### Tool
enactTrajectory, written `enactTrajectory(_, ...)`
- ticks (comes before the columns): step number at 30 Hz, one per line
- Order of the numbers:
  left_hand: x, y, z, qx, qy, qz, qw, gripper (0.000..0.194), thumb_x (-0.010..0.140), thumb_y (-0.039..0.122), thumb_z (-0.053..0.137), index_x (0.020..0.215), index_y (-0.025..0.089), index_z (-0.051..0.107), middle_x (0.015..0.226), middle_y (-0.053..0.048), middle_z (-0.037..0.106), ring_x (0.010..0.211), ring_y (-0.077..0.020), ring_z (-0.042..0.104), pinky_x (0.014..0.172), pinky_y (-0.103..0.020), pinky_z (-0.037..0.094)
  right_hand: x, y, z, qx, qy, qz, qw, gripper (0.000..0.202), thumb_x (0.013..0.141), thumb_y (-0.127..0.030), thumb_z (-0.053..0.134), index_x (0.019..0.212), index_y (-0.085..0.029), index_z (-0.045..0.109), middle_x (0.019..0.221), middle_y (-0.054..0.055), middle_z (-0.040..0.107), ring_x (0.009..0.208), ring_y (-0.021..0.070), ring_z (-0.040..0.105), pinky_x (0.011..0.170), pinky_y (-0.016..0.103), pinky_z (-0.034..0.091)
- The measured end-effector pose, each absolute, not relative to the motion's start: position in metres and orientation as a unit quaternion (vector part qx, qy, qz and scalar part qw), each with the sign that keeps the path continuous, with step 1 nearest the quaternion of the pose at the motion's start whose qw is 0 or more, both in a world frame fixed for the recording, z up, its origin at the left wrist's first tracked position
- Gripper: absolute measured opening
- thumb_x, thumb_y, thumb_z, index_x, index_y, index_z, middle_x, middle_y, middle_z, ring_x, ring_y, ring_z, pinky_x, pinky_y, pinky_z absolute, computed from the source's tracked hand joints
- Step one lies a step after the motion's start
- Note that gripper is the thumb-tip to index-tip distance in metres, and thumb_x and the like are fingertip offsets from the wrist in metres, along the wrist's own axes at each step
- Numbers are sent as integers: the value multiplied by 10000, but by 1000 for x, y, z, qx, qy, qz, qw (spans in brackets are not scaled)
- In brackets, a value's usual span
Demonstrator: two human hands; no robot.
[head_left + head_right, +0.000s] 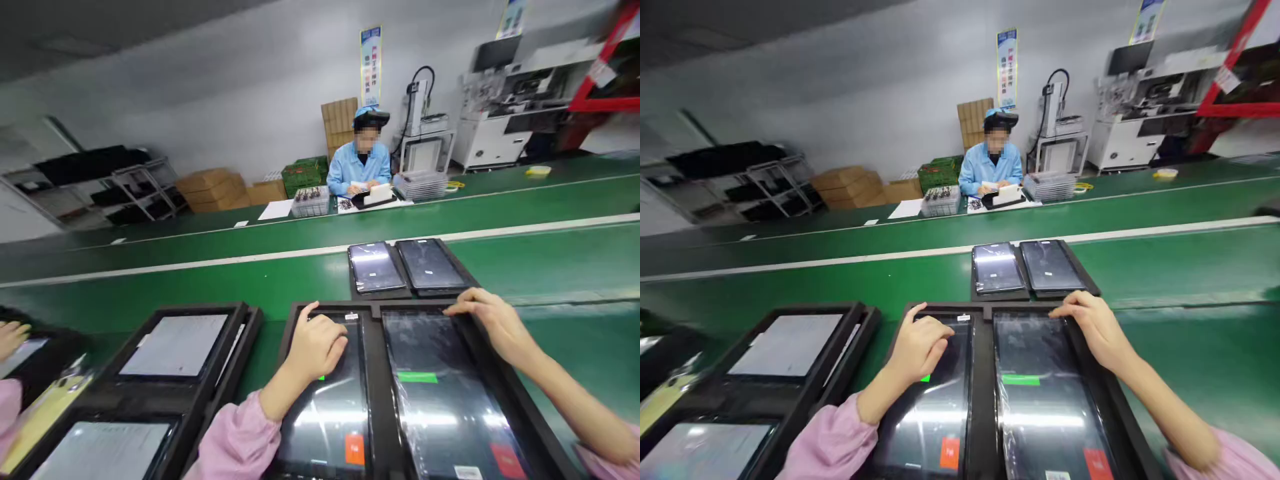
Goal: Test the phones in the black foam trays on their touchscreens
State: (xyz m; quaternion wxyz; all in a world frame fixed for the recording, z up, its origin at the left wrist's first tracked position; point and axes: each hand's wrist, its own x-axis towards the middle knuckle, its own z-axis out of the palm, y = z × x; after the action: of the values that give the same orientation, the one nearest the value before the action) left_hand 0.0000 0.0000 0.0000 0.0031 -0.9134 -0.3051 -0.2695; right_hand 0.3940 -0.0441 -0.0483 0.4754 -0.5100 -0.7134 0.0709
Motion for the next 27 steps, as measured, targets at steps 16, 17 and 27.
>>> enactTrajectory(16, 12, 18, 3, -892, -445, -80, -14, 436, 1051, 246, 277, 1127, 183, 702, 1176, -99, 719, 1106, -250, 657, 1056, -439, 490, 381, -31, -57, -624, -699, -12, 349, 502, 1009, -317, 345, 804, -209, 791, 878, 90, 600, 823, 225, 599, 780, 365, 488)
enactTrajectory(17, 14, 22, 6, -886, -460, -59, -16, 440, 1045, 231, 274, 1143, 168, 699, 1174, -109, 720, 1099, -253, 662, 1014, -407, 515, 383, -31, -57, -640, -692, -8, 333, 519, 1020, -306, 317, 826, -200, 786, 857, 88, 600, 818, 225, 606, 779, 357, 488)
enactTrajectory(27, 24, 73, 34, -884, -447, 109, -89, 357, 891, 230, 483, 1082, 205, 784, 1170, -78, 765, 1057, -248, 707, 892, -299, 525, 373, -5, -19, -688, -721, 54, 56, 340, 954, -211, 533, 661, -142, 691, 779, 157, 679, 898, 275, 659, 833, 334, 478)
